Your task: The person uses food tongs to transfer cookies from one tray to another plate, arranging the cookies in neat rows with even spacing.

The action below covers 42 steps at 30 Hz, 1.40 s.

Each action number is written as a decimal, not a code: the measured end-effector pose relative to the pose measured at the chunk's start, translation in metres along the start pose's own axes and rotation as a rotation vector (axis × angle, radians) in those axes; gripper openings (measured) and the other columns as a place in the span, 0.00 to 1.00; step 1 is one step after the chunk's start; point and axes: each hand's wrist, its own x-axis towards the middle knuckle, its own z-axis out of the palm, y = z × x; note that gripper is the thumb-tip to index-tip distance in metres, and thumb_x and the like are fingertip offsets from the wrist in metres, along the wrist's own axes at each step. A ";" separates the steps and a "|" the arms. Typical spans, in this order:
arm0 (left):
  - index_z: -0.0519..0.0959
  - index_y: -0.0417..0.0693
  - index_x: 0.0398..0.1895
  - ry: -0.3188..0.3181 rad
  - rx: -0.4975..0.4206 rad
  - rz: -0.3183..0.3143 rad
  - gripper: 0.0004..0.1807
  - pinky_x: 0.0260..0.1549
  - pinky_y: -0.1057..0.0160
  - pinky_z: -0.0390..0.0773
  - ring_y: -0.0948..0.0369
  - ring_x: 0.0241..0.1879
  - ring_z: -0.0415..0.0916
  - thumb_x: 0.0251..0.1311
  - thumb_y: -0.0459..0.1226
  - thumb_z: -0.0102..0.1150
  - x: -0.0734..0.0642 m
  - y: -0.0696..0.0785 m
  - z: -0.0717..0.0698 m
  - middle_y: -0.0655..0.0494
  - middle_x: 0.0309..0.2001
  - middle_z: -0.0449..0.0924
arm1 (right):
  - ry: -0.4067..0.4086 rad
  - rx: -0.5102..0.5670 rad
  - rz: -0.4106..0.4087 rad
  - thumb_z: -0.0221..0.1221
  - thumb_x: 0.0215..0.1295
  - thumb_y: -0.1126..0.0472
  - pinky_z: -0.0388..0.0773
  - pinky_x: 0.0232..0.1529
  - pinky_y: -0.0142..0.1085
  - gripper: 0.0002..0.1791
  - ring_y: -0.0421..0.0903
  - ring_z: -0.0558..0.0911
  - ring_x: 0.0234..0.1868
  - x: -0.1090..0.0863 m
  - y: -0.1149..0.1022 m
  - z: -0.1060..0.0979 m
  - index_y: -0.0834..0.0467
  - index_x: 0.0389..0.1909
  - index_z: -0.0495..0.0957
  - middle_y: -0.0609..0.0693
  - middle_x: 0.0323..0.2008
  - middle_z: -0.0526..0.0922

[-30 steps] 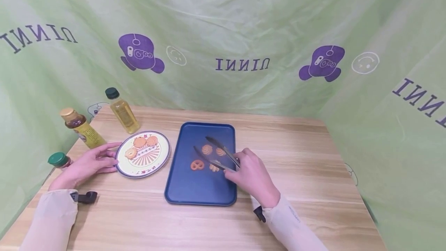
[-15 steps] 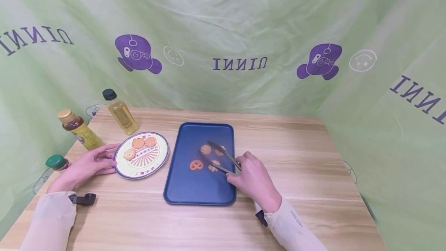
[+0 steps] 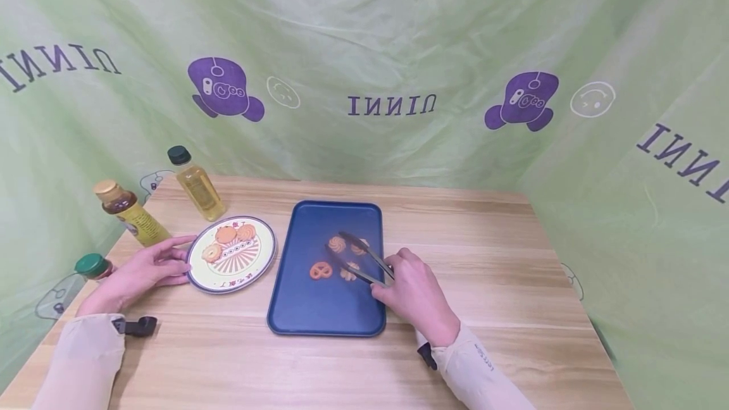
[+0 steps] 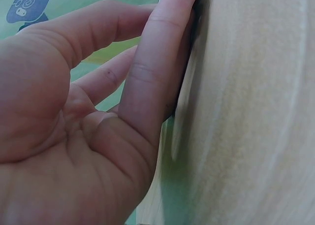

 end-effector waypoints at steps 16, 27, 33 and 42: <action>0.49 0.37 0.91 0.004 -0.003 -0.009 0.44 0.56 0.62 0.95 0.67 0.52 0.89 0.82 0.32 0.62 -0.002 0.000 -0.002 0.27 0.70 0.70 | 0.013 0.025 -0.007 0.79 0.57 0.55 0.77 0.32 0.36 0.22 0.45 0.77 0.31 0.005 -0.003 -0.002 0.64 0.49 0.92 0.51 0.35 0.83; 0.49 0.39 0.92 0.009 0.017 -0.046 0.44 0.56 0.62 0.95 0.66 0.52 0.89 0.82 0.32 0.61 0.001 0.003 -0.001 0.28 0.70 0.70 | -0.021 0.013 0.023 0.78 0.58 0.53 0.79 0.34 0.37 0.24 0.47 0.78 0.33 0.009 -0.005 -0.002 0.65 0.50 0.91 0.52 0.37 0.84; 0.49 0.39 0.92 0.011 0.011 -0.043 0.44 0.55 0.61 0.95 0.67 0.52 0.89 0.82 0.30 0.61 0.001 0.001 -0.002 0.27 0.71 0.70 | -0.046 0.001 0.013 0.78 0.57 0.54 0.76 0.30 0.35 0.23 0.46 0.77 0.30 0.010 -0.008 -0.003 0.65 0.49 0.91 0.53 0.38 0.84; 0.49 0.38 0.92 0.007 0.014 -0.037 0.45 0.56 0.61 0.95 0.67 0.53 0.88 0.82 0.31 0.62 0.000 -0.001 -0.002 0.27 0.71 0.69 | -0.067 0.011 0.019 0.79 0.58 0.55 0.77 0.31 0.36 0.22 0.46 0.77 0.30 0.013 -0.012 -0.005 0.65 0.48 0.91 0.53 0.38 0.84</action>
